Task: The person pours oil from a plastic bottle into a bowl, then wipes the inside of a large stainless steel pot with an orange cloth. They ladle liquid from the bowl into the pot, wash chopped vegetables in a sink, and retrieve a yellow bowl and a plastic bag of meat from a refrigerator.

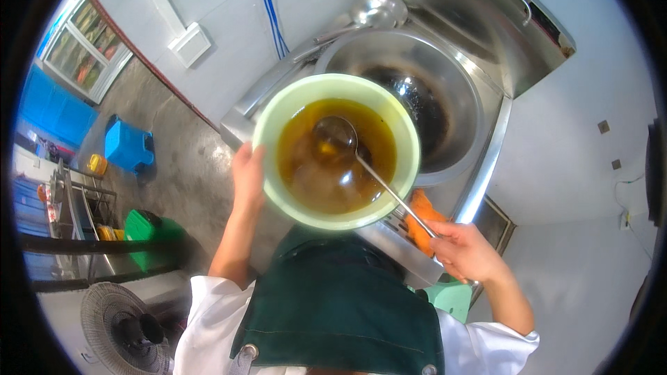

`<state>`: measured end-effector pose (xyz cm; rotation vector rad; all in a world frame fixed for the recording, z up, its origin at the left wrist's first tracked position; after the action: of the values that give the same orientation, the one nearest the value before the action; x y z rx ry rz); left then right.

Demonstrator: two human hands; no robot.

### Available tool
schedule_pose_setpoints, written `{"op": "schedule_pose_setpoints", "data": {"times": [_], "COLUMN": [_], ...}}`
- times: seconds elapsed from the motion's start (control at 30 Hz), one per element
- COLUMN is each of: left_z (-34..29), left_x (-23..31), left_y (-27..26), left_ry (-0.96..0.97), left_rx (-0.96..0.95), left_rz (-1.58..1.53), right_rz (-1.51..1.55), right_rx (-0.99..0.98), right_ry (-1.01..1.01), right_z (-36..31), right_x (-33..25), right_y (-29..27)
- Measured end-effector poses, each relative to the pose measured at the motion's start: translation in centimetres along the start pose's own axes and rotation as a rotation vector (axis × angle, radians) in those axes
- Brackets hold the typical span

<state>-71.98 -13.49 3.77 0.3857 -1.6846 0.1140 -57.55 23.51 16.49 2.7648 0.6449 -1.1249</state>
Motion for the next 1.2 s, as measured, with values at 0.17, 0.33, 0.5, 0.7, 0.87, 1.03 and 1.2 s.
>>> {"op": "schedule_pose_setpoints", "data": {"times": [0.17,0.33,0.5,0.7,0.87,1.03,1.2], "left_z": [0.2,0.5,0.5,0.2,0.0,-0.3,-0.3], "left_x": [-0.2,-0.5,-0.3,-0.6,-0.4,0.2,0.2], "left_y": [-0.1,-0.3,-0.2,-0.5,-0.4,0.1,-0.3], "left_ry": [0.023,0.002,0.037,-0.031,-0.008,0.002,-0.005], "left_rx": [0.034,0.034,0.043,0.012,0.029,0.012,0.051], "left_rz": [-0.056,0.017,-0.017,-0.022,-0.034,-0.008,0.031], "right_rz": [0.543,0.587,0.633,0.676,0.648,0.478,0.175], "right_rx": [-0.108,-0.054,0.031,0.199,0.380,0.531,0.702], "right_ry": [0.208,0.178,0.043,-0.099,-0.129,-0.100,-0.180], "right_z": [-1.2,-3.6,-5.8,-7.7,-5.6,-0.1,3.0], "right_x": [-0.6,-1.1,-1.9,-2.0,0.2,3.5,6.2], "right_y": [0.5,0.8,-0.5,-4.4,-8.4,-11.1,-13.6]}}
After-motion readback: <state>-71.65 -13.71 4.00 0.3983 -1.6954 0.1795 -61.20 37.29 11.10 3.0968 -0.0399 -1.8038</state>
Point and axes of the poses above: each hand's wrist, its own z-axis towards the middle knuckle, its own y-axis out of the palm, x = y × z, the point moved 6 cm from there along z, towards the middle knuckle, and after that the axes turned 2 degrees about y, right-handed, at the moved point
